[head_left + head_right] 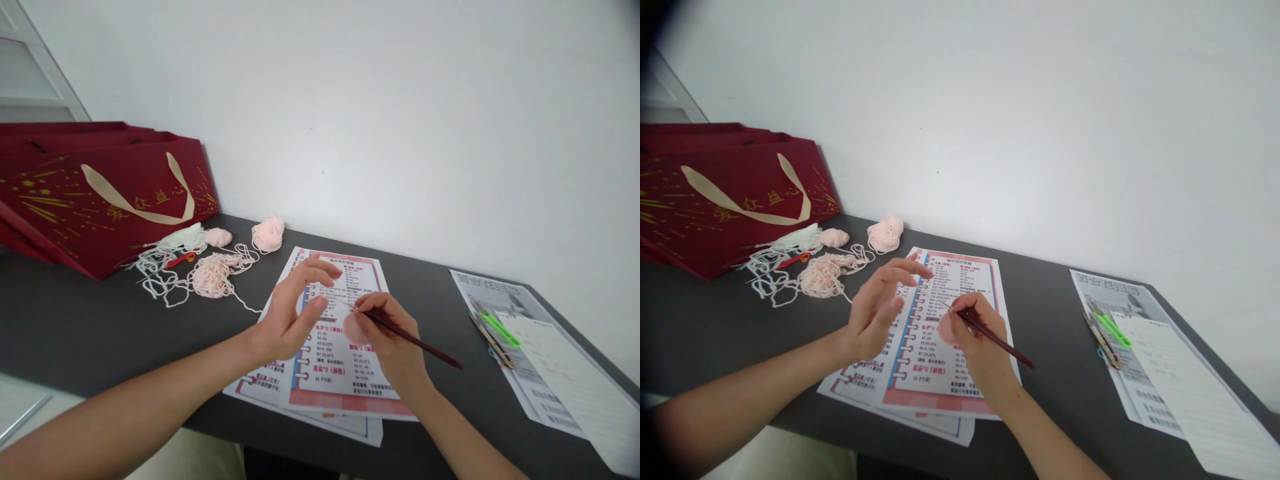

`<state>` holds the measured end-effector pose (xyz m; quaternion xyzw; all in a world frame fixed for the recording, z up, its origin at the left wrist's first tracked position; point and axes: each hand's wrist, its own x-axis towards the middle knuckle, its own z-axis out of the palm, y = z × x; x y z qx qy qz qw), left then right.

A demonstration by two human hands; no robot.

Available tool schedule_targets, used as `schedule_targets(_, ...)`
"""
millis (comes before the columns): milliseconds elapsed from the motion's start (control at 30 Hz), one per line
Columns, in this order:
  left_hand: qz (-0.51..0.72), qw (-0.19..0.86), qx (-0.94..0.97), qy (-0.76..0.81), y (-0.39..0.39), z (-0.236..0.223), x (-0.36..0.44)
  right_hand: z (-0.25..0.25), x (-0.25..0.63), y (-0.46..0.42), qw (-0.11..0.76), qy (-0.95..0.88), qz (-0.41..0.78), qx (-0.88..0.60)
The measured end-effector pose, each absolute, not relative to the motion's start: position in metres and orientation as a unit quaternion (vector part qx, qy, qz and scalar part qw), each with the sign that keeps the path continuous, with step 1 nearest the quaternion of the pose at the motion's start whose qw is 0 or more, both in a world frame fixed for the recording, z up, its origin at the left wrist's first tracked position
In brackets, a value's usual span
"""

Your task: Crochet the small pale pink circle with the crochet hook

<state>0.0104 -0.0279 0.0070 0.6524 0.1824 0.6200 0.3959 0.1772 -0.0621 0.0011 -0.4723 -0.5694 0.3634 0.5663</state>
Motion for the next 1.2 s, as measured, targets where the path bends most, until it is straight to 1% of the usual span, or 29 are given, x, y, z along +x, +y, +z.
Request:
schedule_targets(133, 0.543, 0.327, 0.727, 0.264, -0.027, 0.003, 0.009, -0.003, 0.183, -0.062, 0.577, -0.576, 0.307, -0.492)
schedule_targets(233, 0.471, 0.285, 0.78, 0.297, -0.025, 0.0, 0.011, -0.005, 0.183, -0.064, 0.604, -0.589, 0.267, -0.466)
schedule_targets(300, 0.416, 0.285, 0.808, 0.304, -0.024, 0.0, 0.014, -0.006, 0.183, -0.065, 0.624, -0.595, 0.249, -0.441)
schedule_targets(367, 0.382, 0.355, 0.795, 0.31, -0.024, 0.001, 0.017, -0.007, 0.183, -0.065, 0.637, -0.598, 0.25, -0.417)
schedule_targets(500, 0.35, 0.594, 0.662, 0.294, -0.024, 0.003, 0.021, -0.01, 0.183, -0.063, 0.644, -0.584, 0.309, -0.384)
schedule_targets(567, 0.342, 0.686, 0.584, 0.268, -0.024, 0.003, 0.022, -0.012, 0.182, -0.062, 0.645, -0.572, 0.342, -0.375)
schedule_targets(633, 0.344, 0.744, 0.512, 0.255, -0.025, 0.003, 0.024, -0.013, 0.181, -0.062, 0.639, -0.568, 0.365, -0.368)
schedule_targets(700, 0.354, 0.772, 0.459, 0.261, -0.027, 0.001, 0.026, -0.015, 0.18, -0.062, 0.629, -0.573, 0.377, -0.367)
schedule_targets(833, 0.37, 0.779, 0.426, 0.274, -0.029, -0.002, 0.029, -0.019, 0.181, -0.061, 0.613, -0.574, 0.404, -0.364)
schedule_targets(1000, 0.378, 0.734, 0.476, 0.303, -0.026, 0.0, 0.028, -0.018, 0.183, -0.059, 0.605, -0.519, 0.497, -0.343)
schedule_targets(1200, 0.334, 0.714, 0.519, 0.331, -0.021, 0.008, 0.02, -0.017, 0.184, -0.053, 0.577, -0.468, 0.55, -0.381)
